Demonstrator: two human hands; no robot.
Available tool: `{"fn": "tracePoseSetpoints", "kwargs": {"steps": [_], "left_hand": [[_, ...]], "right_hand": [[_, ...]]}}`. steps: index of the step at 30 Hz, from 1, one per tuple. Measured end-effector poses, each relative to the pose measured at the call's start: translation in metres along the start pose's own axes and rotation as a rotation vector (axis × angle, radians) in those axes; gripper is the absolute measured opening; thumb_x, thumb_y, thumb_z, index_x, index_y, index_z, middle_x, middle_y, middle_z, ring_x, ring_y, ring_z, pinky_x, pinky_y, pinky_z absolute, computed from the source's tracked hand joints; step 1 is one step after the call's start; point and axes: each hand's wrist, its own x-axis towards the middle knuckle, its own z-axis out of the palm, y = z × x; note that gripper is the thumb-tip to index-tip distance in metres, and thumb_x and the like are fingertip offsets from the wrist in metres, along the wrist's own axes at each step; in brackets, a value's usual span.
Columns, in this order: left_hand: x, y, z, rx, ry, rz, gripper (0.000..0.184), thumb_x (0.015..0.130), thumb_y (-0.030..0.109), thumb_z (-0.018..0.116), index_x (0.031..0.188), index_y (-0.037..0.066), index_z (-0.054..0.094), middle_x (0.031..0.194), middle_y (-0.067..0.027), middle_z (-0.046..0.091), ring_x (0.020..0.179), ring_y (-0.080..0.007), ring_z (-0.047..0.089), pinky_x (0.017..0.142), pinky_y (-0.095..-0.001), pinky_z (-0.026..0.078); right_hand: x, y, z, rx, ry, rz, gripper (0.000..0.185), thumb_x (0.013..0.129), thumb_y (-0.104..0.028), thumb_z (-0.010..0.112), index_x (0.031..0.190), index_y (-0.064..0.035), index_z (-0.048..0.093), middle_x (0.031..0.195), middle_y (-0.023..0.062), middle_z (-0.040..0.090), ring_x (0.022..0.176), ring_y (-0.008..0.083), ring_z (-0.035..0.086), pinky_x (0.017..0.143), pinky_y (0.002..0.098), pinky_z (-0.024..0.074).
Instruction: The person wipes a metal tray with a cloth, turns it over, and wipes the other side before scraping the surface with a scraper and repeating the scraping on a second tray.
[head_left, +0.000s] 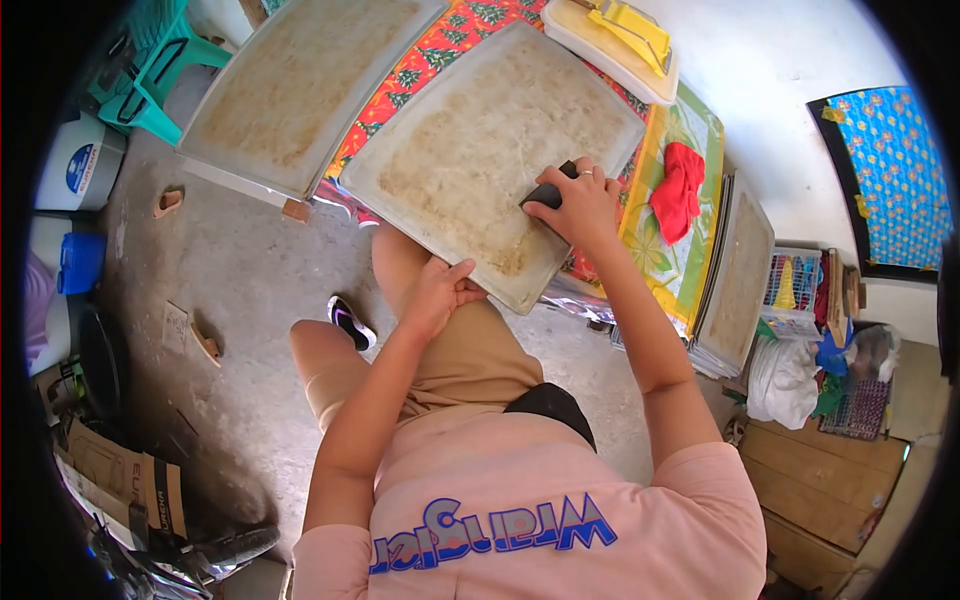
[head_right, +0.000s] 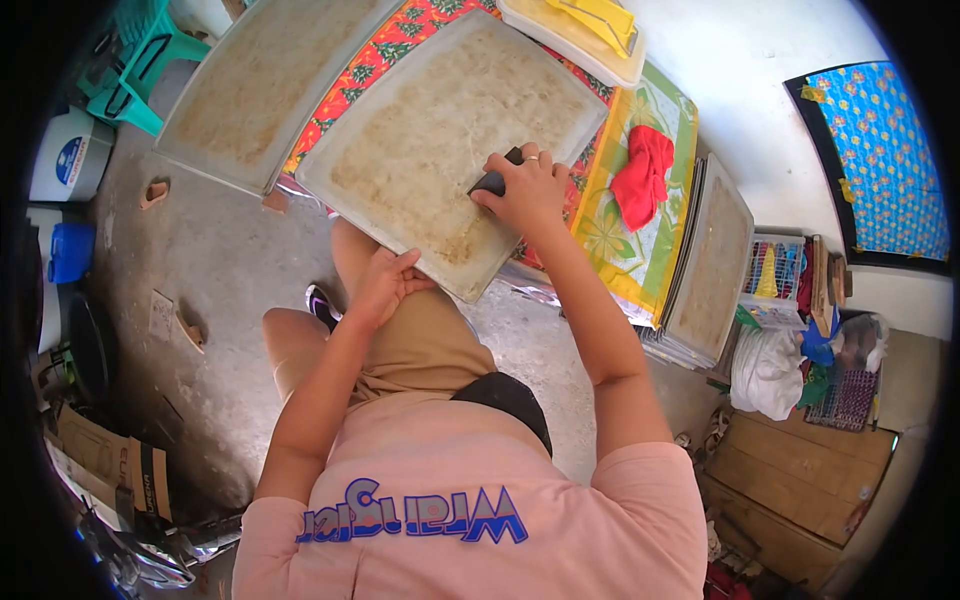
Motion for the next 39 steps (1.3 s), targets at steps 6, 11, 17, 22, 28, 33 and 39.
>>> {"fn": "tracePoseSetpoints", "kwargs": {"steps": [6, 11, 17, 22, 28, 33, 39], "left_hand": [[0.001, 0.0, 0.0, 0.003, -0.005, 0.002, 0.034, 0.098, 0.016, 0.054, 0.126, 0.0, 0.047, 0.109, -0.0124, 0.065, 0.09, -0.0204, 0.068, 0.079, -0.0366, 0.059], [0.001, 0.001, 0.0, 0.013, -0.011, -0.005, 0.034, 0.098, 0.018, 0.054, 0.126, 0.0, 0.047, 0.109, -0.0122, 0.065, 0.09, -0.02, 0.068, 0.079, -0.0364, 0.058], [-0.001, 0.002, 0.003, 0.021, -0.004, -0.003, 0.034, 0.098, 0.018, 0.054, 0.126, 0.0, 0.048, 0.108, -0.012, 0.065, 0.089, -0.0198, 0.067, 0.08, -0.0362, 0.058], [-0.001, 0.001, 0.0, 0.012, -0.01, 0.001, 0.034, 0.098, 0.018, 0.054, 0.126, 0.0, 0.048, 0.109, -0.0118, 0.065, 0.09, -0.0196, 0.067, 0.079, -0.036, 0.058], [0.0, 0.0, 0.001, 0.004, 0.006, 0.002, 0.033, 0.098, 0.017, 0.054, 0.126, 0.0, 0.048, 0.11, -0.0118, 0.065, 0.09, -0.0196, 0.067, 0.08, -0.0361, 0.058], [0.001, 0.0, -0.001, 0.011, -0.013, -0.007, 0.033, 0.098, 0.017, 0.054, 0.125, -0.001, 0.048, 0.112, -0.0121, 0.065, 0.091, -0.0198, 0.067, 0.08, -0.0363, 0.058], [0.0, 0.0, 0.0, 0.006, 0.002, 0.004, 0.033, 0.098, 0.017, 0.054, 0.125, -0.001, 0.048, 0.11, -0.0121, 0.066, 0.09, -0.02, 0.068, 0.08, -0.0363, 0.058]], "right_hand": [[0.003, 0.003, 0.003, -0.022, 0.016, 0.035, 0.043, 0.066, -0.049, 0.079, 0.101, -0.0276, 0.068, 0.108, 0.0104, 0.058, 0.103, 0.0302, 0.053, 0.084, 0.0455, 0.0354], [0.005, 0.004, 0.0, 0.013, 0.004, 0.063, 0.043, 0.067, -0.049, 0.079, 0.102, -0.0276, 0.068, 0.108, 0.0104, 0.058, 0.104, 0.0304, 0.052, 0.083, 0.0457, 0.036], [0.002, 0.0, 0.003, 0.018, 0.034, 0.045, 0.042, 0.067, -0.049, 0.079, 0.101, -0.0267, 0.068, 0.108, 0.0119, 0.057, 0.103, 0.0313, 0.053, 0.083, 0.0462, 0.0364], [0.001, -0.003, 0.002, 0.02, 0.005, 0.026, 0.041, 0.068, -0.048, 0.079, 0.102, -0.0272, 0.068, 0.108, 0.0133, 0.057, 0.104, 0.0321, 0.052, 0.083, 0.0462, 0.0365], [0.002, -0.001, 0.002, 0.021, 0.009, 0.056, 0.042, 0.068, -0.048, 0.079, 0.102, -0.0266, 0.068, 0.108, 0.0138, 0.057, 0.104, 0.0322, 0.052, 0.084, 0.0457, 0.036], [0.003, 0.0, 0.005, 0.076, 0.036, 0.047, 0.042, 0.068, -0.048, 0.079, 0.103, -0.0266, 0.068, 0.108, 0.0141, 0.057, 0.103, 0.0324, 0.053, 0.084, 0.0455, 0.0356], [-0.002, -0.012, 0.0, 0.062, -0.003, -0.035, 0.041, 0.068, -0.047, 0.079, 0.102, -0.0266, 0.068, 0.105, 0.0125, 0.057, 0.102, 0.0321, 0.053, 0.082, 0.0448, 0.0352]]}}
